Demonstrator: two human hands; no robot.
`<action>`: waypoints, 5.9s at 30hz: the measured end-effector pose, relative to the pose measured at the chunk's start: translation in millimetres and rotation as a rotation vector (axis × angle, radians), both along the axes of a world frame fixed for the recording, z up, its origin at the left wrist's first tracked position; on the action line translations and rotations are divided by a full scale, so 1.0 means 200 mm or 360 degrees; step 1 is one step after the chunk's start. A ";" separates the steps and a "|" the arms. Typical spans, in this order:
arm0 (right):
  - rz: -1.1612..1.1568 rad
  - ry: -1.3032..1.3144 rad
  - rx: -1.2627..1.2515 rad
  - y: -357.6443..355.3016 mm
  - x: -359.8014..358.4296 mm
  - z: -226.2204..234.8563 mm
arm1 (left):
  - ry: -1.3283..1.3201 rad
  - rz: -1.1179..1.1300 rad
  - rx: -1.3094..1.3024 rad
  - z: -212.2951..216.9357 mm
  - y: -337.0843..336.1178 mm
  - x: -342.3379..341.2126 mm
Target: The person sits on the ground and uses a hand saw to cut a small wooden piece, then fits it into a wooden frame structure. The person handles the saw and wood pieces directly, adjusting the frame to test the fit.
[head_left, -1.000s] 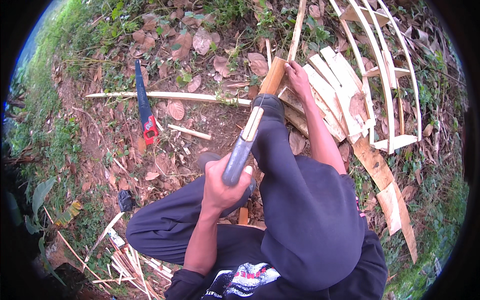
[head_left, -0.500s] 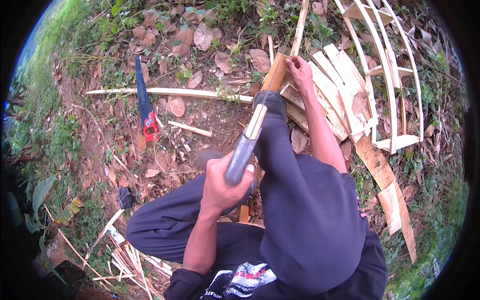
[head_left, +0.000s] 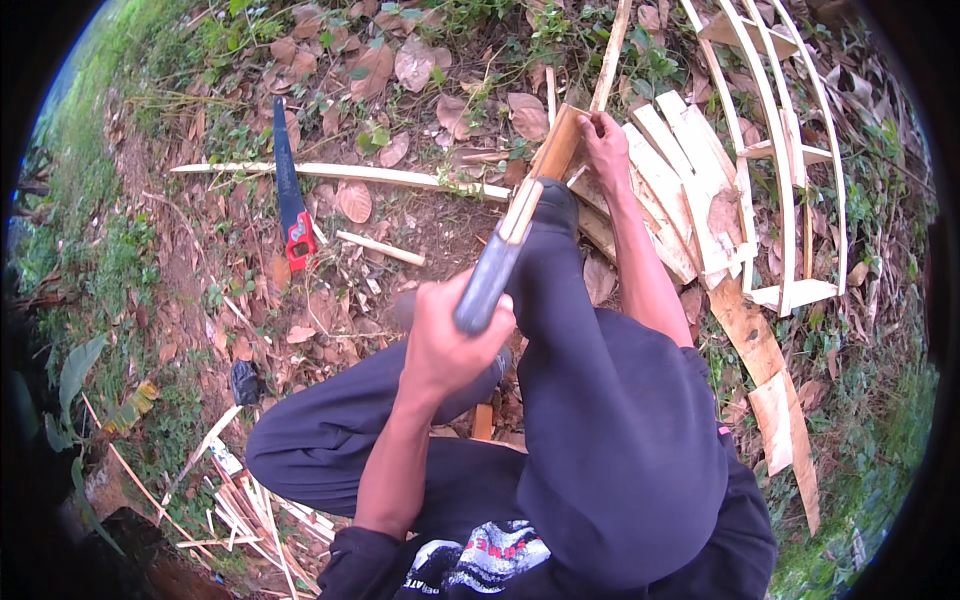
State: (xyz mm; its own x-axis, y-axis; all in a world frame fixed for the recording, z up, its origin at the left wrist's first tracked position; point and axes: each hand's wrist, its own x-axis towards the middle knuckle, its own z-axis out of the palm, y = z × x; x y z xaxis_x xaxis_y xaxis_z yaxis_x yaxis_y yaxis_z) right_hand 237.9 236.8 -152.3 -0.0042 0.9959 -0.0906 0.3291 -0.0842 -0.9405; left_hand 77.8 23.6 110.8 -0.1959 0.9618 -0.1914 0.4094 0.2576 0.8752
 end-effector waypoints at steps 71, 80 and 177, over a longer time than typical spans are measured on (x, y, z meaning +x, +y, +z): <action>0.0049 0.0079 -0.0075 0.00 0.01 0.01 | -0.0107 -0.0067 -0.0058 -0.01 -0.13 -0.02; 0.0079 -0.0004 0.0058 0.00 0.01 -0.02 | -0.0133 0.0009 -0.0102 -0.04 -0.12 0.02; 0.0131 -0.0030 -0.0002 -0.01 -0.03 -0.06 | -0.0334 0.0151 -0.0224 -0.14 0.13 -0.04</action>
State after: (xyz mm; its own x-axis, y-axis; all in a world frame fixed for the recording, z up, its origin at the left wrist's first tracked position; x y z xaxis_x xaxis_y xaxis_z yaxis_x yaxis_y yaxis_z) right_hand 232.8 234.1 -163.7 -0.0844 0.9921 -0.0929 0.3524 -0.0575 -0.9341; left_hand 69.0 48.6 83.5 -0.2259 0.9020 -0.3681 0.1909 0.4115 0.8912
